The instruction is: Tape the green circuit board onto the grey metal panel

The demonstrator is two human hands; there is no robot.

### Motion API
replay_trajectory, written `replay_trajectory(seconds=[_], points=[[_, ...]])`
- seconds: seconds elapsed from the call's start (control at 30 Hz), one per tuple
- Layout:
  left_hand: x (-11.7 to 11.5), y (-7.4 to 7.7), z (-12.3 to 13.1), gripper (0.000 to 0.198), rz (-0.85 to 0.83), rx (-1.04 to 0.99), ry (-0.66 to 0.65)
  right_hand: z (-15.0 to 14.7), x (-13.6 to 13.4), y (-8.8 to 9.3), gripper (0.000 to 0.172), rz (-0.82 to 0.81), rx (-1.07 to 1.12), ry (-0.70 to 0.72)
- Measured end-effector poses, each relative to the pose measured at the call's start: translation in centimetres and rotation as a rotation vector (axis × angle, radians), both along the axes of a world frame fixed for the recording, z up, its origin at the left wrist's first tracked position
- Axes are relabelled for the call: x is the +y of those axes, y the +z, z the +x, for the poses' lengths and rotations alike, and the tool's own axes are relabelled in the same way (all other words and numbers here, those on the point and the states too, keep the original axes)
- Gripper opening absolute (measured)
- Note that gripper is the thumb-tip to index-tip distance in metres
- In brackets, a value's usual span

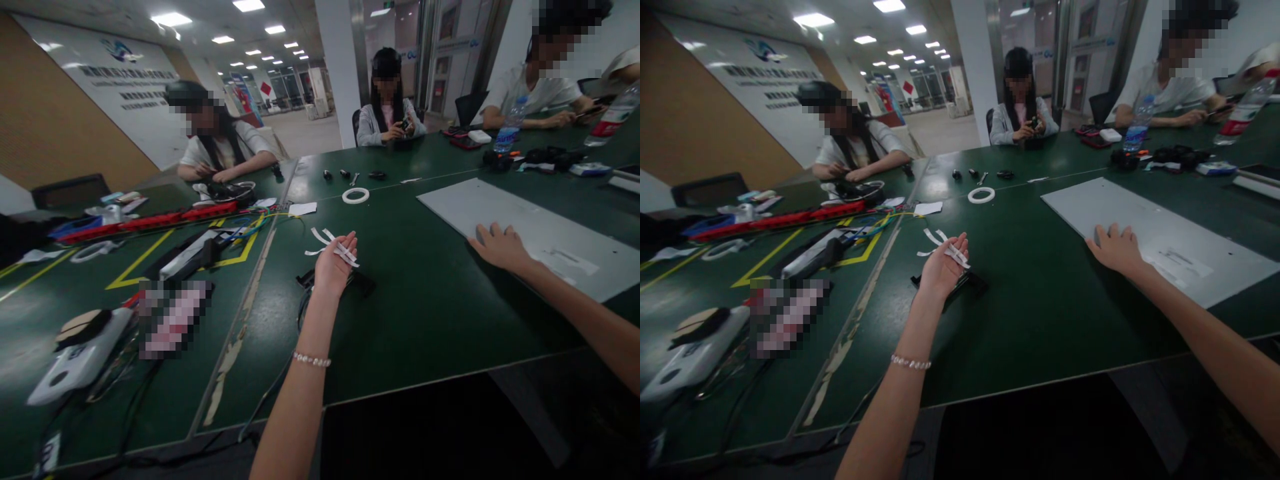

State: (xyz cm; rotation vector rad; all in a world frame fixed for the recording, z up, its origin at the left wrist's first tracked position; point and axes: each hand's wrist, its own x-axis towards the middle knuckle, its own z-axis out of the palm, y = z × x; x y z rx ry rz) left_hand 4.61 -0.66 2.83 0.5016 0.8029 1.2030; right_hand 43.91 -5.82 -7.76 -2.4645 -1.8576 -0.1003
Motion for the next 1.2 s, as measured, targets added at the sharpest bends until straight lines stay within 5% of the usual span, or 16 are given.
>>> replay_trajectory(seconds=[0.57,1.2], points=[[0.6,0.5,-2.0,0.018,0.022,-0.026,0.079,-2.6,-1.5,-0.9,0.075,0.011,0.055,0.53],[0.8,2.0,-4.4,0.016,0.051,-0.109,0.201,-4.9,-3.2,2.7,0.067,-0.087,0.169,0.879]])
